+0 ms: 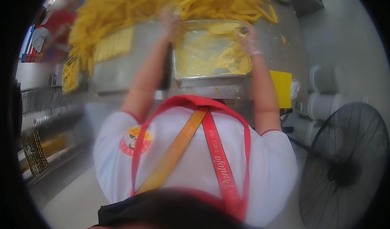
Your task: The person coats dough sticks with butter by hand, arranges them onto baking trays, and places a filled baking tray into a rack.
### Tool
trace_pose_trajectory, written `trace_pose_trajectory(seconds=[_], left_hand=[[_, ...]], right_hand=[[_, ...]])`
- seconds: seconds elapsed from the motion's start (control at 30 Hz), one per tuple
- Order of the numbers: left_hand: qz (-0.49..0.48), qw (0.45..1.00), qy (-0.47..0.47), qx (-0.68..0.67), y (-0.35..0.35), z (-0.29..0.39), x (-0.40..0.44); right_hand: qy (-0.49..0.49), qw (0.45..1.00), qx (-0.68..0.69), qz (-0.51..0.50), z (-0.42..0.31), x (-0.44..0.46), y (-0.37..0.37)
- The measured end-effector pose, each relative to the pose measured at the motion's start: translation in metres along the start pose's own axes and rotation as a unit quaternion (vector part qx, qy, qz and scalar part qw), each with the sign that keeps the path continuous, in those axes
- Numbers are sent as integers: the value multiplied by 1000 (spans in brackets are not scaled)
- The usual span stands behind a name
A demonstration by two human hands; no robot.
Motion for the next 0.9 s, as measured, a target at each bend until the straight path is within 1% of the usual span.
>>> trace_pose_trajectory(seconds=[0.03,0.07,0.13,0.17,0.2,0.27,0.33,0.37,0.4,0.47,0.5,0.53,0.57,0.6,0.67,0.7,0.73,0.77,0.8,0.9], left_hand=[[-7,999,23,-30,15,2,2],[-14,997,47,-59,28,11,5],[-89,965,198,-144,60,57,6],[-121,954,218,-168,57,66,-1],[-152,940,239,-191,55,75,-8],[-205,942,171,-203,33,79,-39],[-251,931,179,-194,14,75,-64],[-274,925,182,-190,7,72,-76],[-278,932,178,-152,2,66,-86],[-285,940,173,-77,-5,55,-108],[-301,933,182,-70,-10,50,-117],[-317,927,190,-63,-16,44,-124],[-332,921,197,-56,-15,48,-121],[-328,922,195,-67,-13,54,-118],[-318,925,190,-89,-8,71,-109],[-302,933,174,-90,-11,70,-112],[-283,942,159,-90,-16,65,-117],[-264,950,144,-88,-19,62,-118],[-264,950,144,-87,-19,62,-116],[-269,950,137,-74,-22,63,-114]], right_hand=[[43,998,52,15,11,2,7],[23,995,81,-44,8,-6,8],[-16,977,140,-162,-18,-37,17],[-44,965,140,-218,-18,-47,14],[-42,974,93,-202,-13,-46,13],[-34,985,-2,-168,7,-34,3],[77,992,-52,-83,10,-23,5],[130,987,-78,-48,-5,-24,7],[183,978,-105,-13,-16,-25,9],[128,988,80,30,-4,-27,18],[96,979,171,51,3,-30,22],[119,988,64,81,1,-32,24],[141,983,-45,111,-2,-34,26],[162,965,-152,141,-6,-34,27],[195,958,-166,129,14,-26,-5],[211,954,-172,123,10,-26,-20],[191,970,-118,89,13,-25,-27],[171,982,-62,54,0,-30,-31],[147,989,-5,19,-14,-37,-36],[212,977,19,-26,-64,-65,-42]])
Point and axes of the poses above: each hand's wrist, its own x-axis towards the middle knuckle, its own y-axis out of the back of the hand, z = x × y, the point moved 6 cm from there along x, towards the middle knuckle, and after that the axes turned 4 degrees about -x, right-handed, at the moved point
